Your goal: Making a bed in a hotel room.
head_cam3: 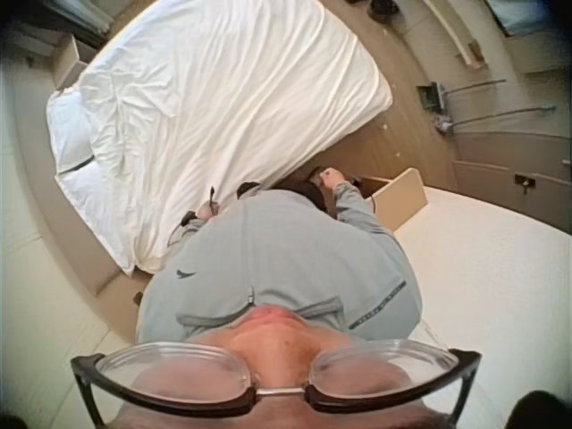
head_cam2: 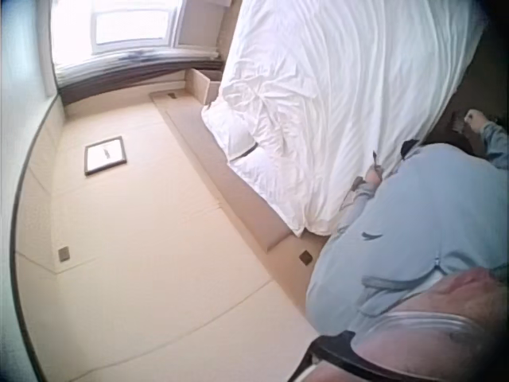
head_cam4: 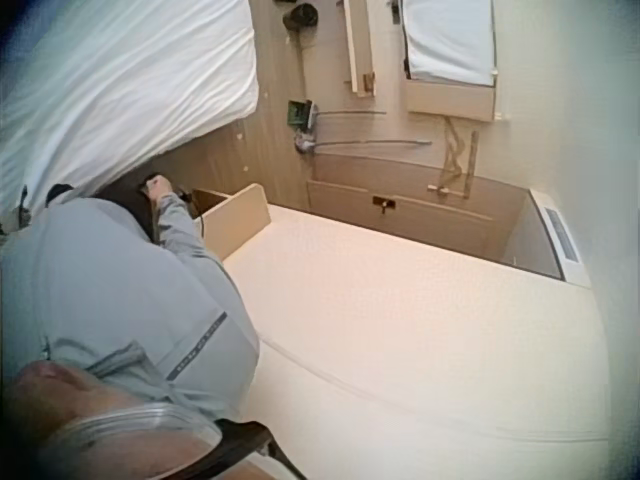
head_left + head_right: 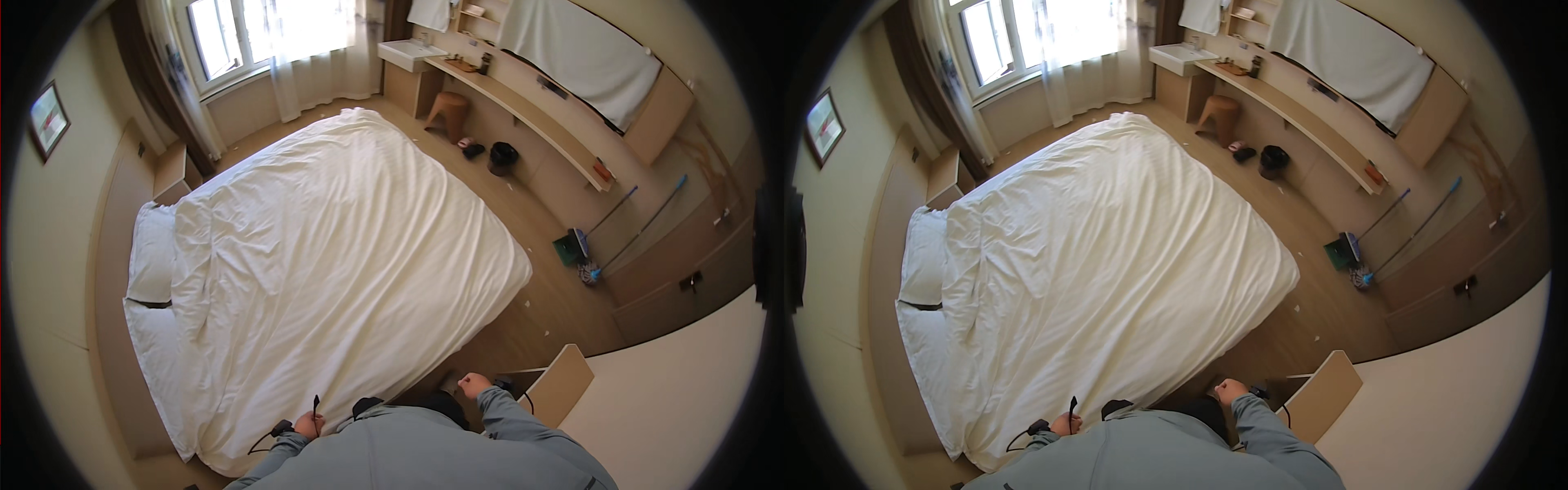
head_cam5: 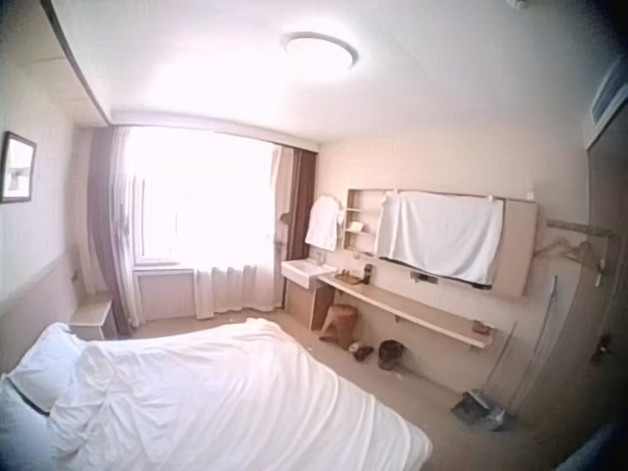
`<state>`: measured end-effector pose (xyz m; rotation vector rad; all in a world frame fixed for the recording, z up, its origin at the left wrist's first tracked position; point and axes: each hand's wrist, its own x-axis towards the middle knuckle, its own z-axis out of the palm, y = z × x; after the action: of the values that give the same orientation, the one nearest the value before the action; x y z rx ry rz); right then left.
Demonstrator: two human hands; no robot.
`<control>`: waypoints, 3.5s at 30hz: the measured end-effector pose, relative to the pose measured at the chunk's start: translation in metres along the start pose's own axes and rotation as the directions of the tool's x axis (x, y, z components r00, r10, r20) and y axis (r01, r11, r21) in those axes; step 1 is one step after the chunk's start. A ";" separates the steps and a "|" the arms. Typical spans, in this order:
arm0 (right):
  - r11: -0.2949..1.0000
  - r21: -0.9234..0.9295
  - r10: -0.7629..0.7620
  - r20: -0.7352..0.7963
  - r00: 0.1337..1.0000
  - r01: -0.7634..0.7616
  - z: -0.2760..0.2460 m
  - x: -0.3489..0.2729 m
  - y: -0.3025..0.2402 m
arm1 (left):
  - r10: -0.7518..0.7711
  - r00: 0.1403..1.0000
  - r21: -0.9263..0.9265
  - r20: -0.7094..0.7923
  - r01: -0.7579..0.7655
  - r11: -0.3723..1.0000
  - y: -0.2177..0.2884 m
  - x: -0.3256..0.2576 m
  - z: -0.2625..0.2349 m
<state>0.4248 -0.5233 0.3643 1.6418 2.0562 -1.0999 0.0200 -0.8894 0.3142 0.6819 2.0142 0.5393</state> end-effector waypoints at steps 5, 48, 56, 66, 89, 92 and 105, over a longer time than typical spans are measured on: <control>0.992 0.123 0.041 -0.057 0.998 -0.034 -0.075 0.052 0.123 | -0.056 0.990 0.260 -0.129 0.088 0.962 0.085 0.061 0.053; 0.766 0.523 0.259 0.280 0.924 -0.373 -0.385 0.627 0.457 | -0.764 0.645 -0.581 0.018 0.629 0.517 0.534 0.323 0.449; 0.874 0.400 0.204 0.213 0.956 -0.276 -0.361 0.776 0.465 | -0.926 0.343 -0.851 0.154 0.523 0.052 0.563 0.402 0.573; 0.929 0.357 0.079 0.055 0.995 -0.094 -0.396 0.789 0.462 | -0.784 0.551 -0.950 0.287 0.056 -0.308 0.603 0.483 0.653; 0.965 -0.230 0.192 0.297 0.935 -0.125 -0.467 0.836 0.534 | -0.925 0.233 -0.678 0.300 0.734 -0.035 0.613 0.458 0.702; 0.971 -0.171 0.178 0.057 0.982 -0.166 -0.444 0.822 0.582 | -0.937 0.165 -0.467 0.307 0.884 0.003 0.620 0.480 0.696; 0.967 -0.215 0.148 0.041 0.988 -0.136 -0.539 0.790 0.493 | -0.730 0.647 -0.732 0.219 0.604 0.316 0.694 0.420 0.626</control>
<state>0.7588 0.4430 0.0303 1.6047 1.9129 -0.8387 0.5569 -0.0288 0.1699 -0.7696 1.7285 0.8362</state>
